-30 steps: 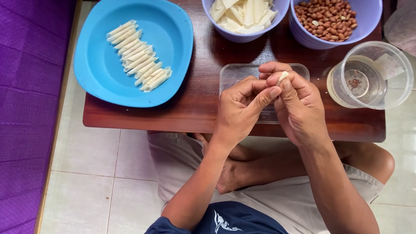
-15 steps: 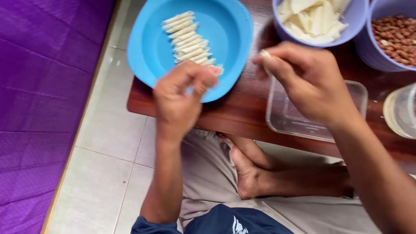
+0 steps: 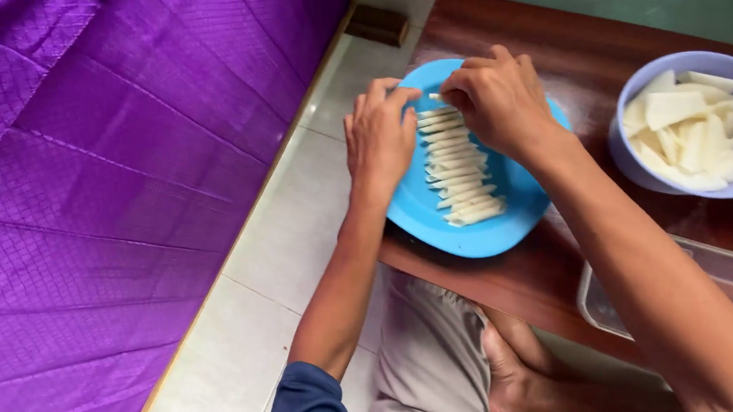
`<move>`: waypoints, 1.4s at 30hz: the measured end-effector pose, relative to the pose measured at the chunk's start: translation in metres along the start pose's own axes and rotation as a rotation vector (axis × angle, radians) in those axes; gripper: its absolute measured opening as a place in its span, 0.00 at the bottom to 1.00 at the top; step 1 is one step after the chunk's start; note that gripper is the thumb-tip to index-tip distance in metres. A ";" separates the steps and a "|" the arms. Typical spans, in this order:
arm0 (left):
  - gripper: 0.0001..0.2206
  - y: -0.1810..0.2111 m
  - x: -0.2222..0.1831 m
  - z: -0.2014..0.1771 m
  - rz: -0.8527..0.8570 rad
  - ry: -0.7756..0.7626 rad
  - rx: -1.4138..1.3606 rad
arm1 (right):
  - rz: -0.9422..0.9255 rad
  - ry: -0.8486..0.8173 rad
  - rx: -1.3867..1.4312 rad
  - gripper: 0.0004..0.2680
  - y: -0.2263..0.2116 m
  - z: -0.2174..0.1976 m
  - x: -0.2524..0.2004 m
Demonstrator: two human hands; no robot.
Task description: The person is assembling nut rolls by placing peanuts onto a square wrapper and rolling it into a thin cylinder.
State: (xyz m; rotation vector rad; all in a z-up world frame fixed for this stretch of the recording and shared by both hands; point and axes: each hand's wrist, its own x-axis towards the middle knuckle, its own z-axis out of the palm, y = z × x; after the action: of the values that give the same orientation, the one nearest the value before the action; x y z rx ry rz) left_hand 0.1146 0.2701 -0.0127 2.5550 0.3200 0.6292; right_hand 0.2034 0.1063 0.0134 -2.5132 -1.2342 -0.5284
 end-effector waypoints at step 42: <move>0.07 0.104 -0.015 -0.051 0.288 0.086 -0.346 | 0.274 0.058 -0.024 0.11 0.048 -0.192 -0.137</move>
State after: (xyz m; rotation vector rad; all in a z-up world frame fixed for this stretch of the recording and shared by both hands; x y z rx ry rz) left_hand 0.0879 0.1969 0.0736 2.2584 -0.1254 0.8226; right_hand 0.1268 -0.0958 0.1191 -2.6098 -0.8485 -0.5451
